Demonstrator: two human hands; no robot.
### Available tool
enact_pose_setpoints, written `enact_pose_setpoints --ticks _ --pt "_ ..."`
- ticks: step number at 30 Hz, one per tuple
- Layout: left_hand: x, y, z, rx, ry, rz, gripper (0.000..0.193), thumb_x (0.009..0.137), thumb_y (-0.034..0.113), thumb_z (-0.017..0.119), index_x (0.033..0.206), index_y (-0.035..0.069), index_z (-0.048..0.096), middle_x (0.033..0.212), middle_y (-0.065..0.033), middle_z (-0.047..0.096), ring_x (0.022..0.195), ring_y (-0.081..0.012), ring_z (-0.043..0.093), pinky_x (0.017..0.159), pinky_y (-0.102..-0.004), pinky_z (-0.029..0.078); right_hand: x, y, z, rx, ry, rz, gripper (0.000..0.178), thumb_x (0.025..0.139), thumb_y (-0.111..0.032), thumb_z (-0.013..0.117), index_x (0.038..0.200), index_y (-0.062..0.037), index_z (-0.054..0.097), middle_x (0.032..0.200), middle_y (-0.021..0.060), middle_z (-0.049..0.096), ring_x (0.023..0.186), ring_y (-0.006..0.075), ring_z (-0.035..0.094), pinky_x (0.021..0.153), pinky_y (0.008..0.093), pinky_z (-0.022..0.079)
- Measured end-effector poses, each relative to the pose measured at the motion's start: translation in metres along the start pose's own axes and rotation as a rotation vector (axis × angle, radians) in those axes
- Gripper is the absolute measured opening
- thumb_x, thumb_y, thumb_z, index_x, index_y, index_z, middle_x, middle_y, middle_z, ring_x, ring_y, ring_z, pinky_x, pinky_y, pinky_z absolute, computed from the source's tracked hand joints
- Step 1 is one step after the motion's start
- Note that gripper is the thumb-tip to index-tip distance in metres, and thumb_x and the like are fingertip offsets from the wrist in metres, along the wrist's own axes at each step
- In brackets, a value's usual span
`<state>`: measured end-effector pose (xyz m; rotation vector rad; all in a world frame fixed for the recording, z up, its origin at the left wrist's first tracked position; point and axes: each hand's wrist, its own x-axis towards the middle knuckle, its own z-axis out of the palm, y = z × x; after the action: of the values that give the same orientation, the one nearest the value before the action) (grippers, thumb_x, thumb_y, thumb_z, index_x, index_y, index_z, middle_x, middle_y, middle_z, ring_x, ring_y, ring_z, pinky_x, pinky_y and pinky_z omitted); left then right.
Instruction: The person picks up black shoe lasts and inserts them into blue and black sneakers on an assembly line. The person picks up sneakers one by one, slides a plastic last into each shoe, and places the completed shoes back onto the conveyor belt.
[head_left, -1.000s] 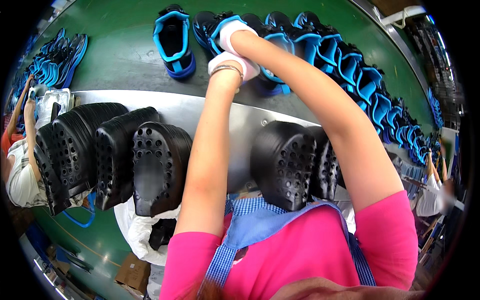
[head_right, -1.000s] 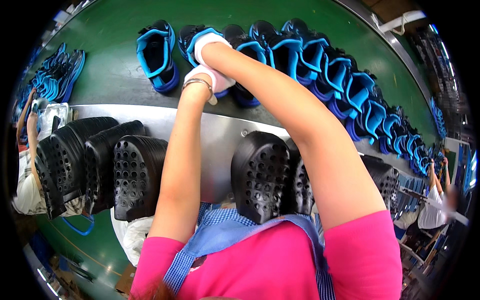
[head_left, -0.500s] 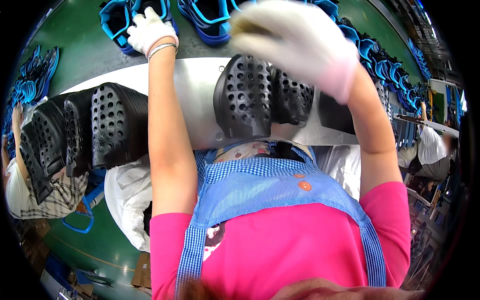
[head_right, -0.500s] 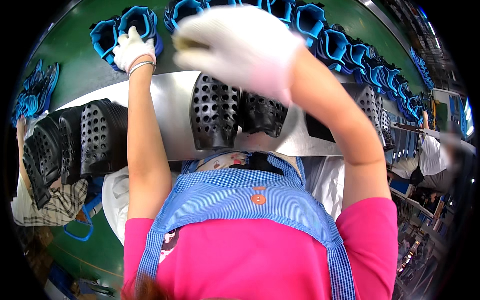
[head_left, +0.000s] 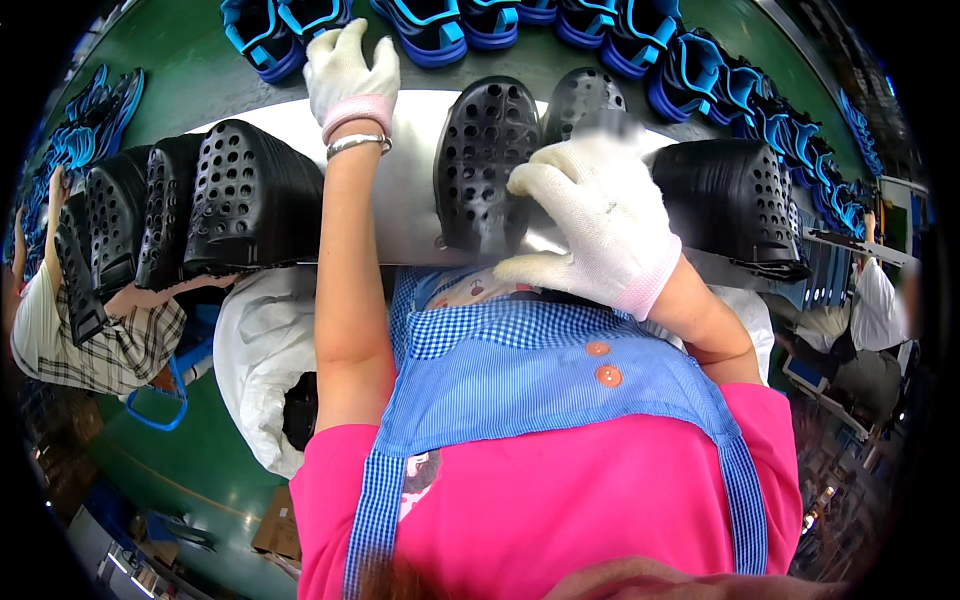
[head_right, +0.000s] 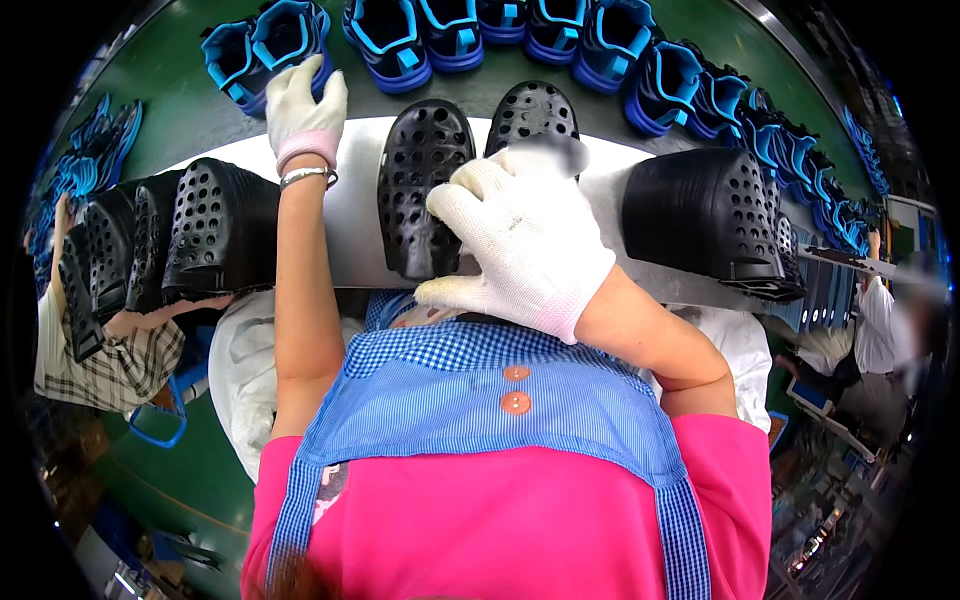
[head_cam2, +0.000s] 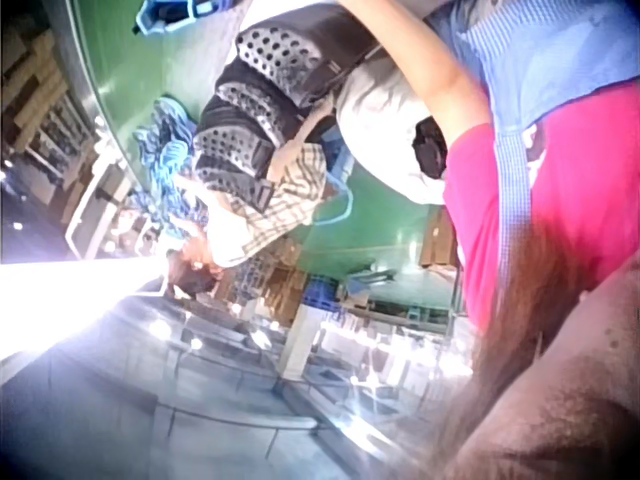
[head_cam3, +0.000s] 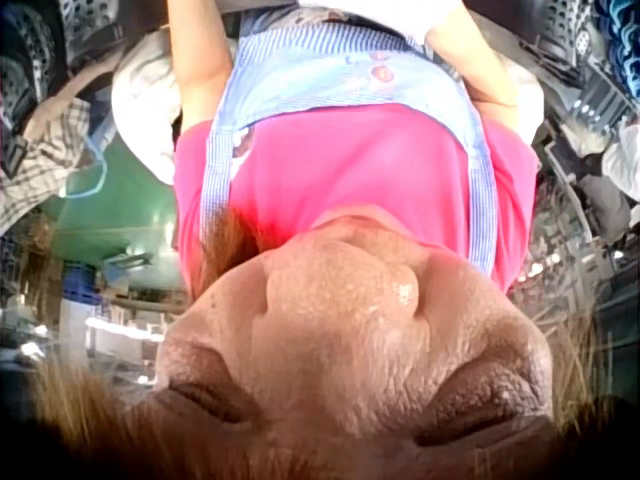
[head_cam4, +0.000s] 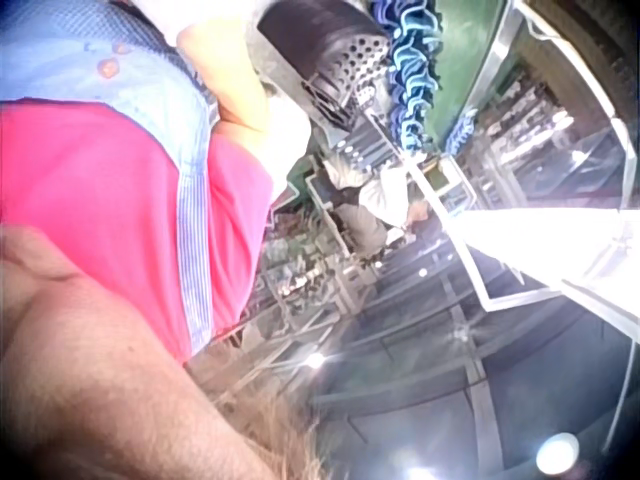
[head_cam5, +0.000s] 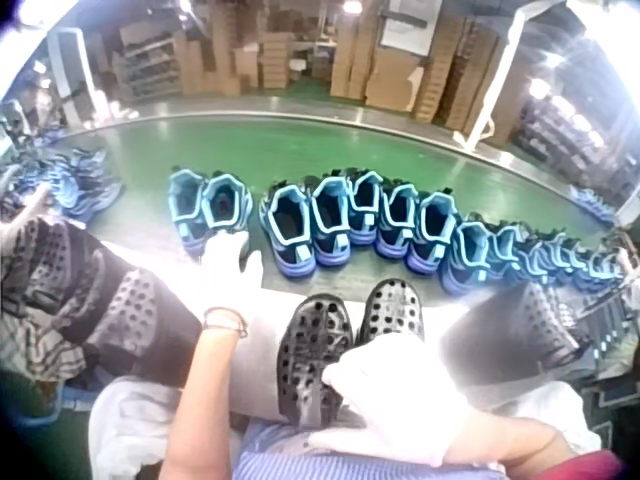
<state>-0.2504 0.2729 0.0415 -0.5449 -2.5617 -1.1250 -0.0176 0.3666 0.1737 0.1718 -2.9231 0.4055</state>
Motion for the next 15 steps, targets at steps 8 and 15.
enact_pose_setpoints --ticks 8,15 --pt "-0.009 0.009 0.002 -0.153 -0.105 0.005 0.037 0.082 0.034 0.061 0.112 0.012 0.068 0.117 -0.0140 0.059 0.106 -0.0301 0.058 0.095 -0.0388 0.045 -0.002 0.005 0.010 0.005 0.030 -0.026 0.049 0.058 -0.034 0.080 0.094 -0.0086 0.059 0.091 0.0080 0.057 0.090 0.0278 0.056 0.086 0.0400 0.043" --pt "-0.003 0.039 -0.026 -1.195 -0.694 -0.428 0.067 0.090 0.055 0.050 0.125 -0.001 0.056 0.113 -0.0145 0.061 0.093 -0.0208 0.062 0.082 -0.0341 0.051 0.022 0.008 -0.033 0.082 0.085 -0.046 0.048 0.055 -0.024 0.081 0.094 -0.0089 0.057 0.091 0.0092 0.056 0.085 0.0287 0.055 0.076 0.0385 0.043"
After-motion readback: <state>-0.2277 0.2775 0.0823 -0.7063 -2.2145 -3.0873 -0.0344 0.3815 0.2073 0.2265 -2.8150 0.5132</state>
